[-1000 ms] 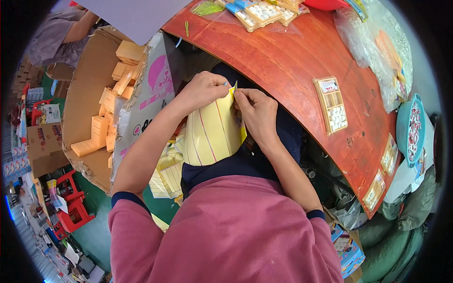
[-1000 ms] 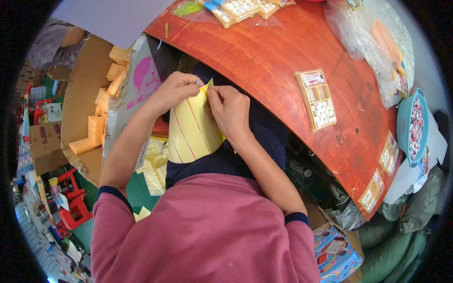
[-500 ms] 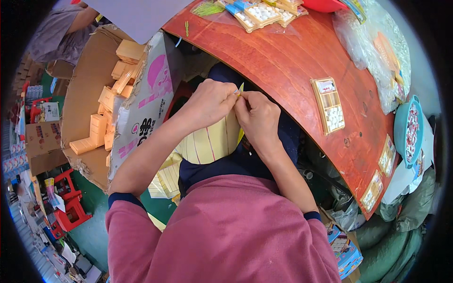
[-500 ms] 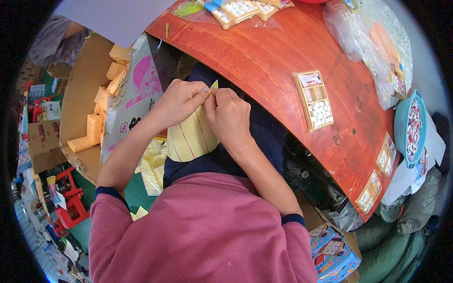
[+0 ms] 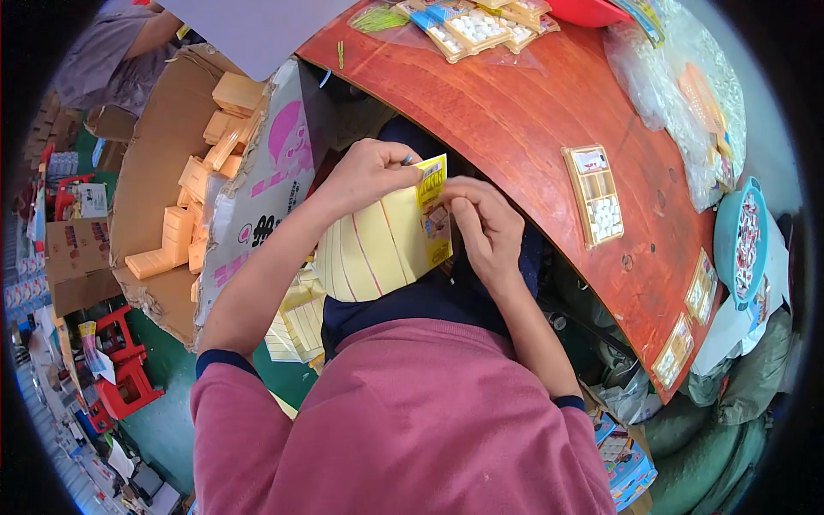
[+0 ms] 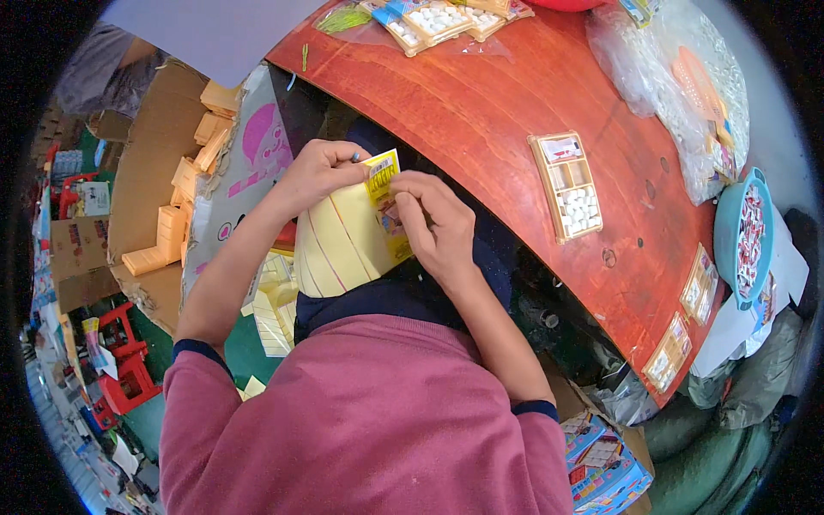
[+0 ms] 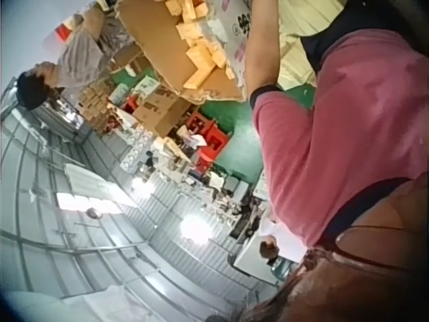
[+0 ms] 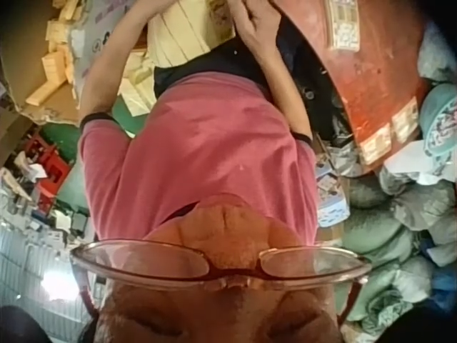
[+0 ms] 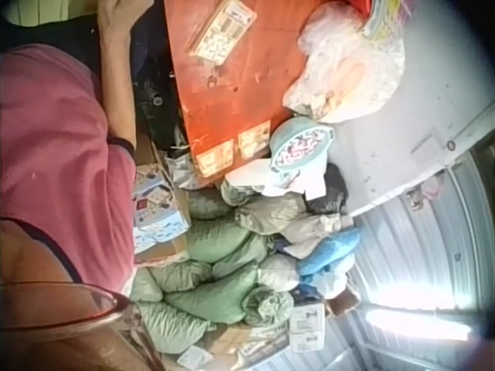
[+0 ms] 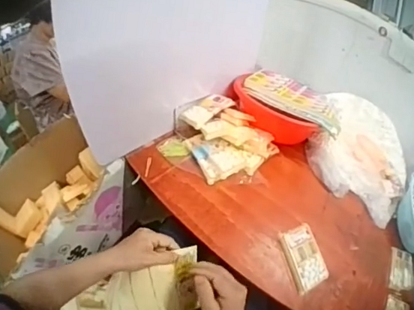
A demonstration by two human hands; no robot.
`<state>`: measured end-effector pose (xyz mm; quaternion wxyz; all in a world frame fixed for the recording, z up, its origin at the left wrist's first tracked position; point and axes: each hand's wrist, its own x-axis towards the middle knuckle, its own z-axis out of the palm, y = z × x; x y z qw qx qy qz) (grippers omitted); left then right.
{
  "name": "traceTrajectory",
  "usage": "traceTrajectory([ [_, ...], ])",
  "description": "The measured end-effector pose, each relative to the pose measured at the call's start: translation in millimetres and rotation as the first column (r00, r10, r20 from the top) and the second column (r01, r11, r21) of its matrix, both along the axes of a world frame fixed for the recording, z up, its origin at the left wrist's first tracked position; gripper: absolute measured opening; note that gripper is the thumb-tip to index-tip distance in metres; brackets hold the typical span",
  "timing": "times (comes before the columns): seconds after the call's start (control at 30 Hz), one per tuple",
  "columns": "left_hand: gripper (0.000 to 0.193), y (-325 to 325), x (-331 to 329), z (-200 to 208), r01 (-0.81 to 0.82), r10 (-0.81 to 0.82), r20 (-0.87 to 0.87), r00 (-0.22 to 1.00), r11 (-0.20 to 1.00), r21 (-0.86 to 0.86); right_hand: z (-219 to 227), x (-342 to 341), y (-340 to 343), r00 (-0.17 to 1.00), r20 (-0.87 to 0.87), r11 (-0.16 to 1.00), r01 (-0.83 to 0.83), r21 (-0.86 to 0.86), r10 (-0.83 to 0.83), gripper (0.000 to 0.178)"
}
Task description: Manually packaging products by wrapping them with paper labels or bands.
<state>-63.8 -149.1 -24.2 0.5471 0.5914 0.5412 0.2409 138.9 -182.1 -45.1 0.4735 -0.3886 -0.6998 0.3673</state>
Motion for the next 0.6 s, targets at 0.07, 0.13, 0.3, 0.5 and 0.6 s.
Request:
traceTrajectory([
  [0.07, 0.02, 1, 1, -2, 0.009, -0.008, 0.067, 0.998, 1.0, -0.022, 3, 3, 10, 0.999, 0.036, 0.988, 0.009, 0.156, -0.014, 0.019],
  [0.13, 0.021, 1, 3, -5, 0.021, -0.015, 0.133, 0.991, 0.999, -0.043, 9, 2, 20, 0.973, 0.21, 0.935, 0.013, 0.355, -0.093, 0.026],
  [0.3, 0.025, 6, -2, -7, 0.057, -0.058, 0.043, 0.997, 0.998, 0.036, 6, 13, 30, 0.949, 0.313, 0.898, -0.114, 0.424, -0.027, 0.021],
  [0.5, 0.02, 4, -64, 10, -0.352, 0.448, -0.061, 0.892, 0.772, 0.529, 5, 103, -33, 0.989, 0.127, 0.994, -0.09, 0.065, 0.081, 0.005],
  [0.6, 0.019, -5, -107, 21, -0.491, 0.521, 0.065, 0.851, 0.747, 0.449, 20, 163, -46, 0.82, -0.274, 0.864, 0.462, -0.2, -0.502, 0.008],
])
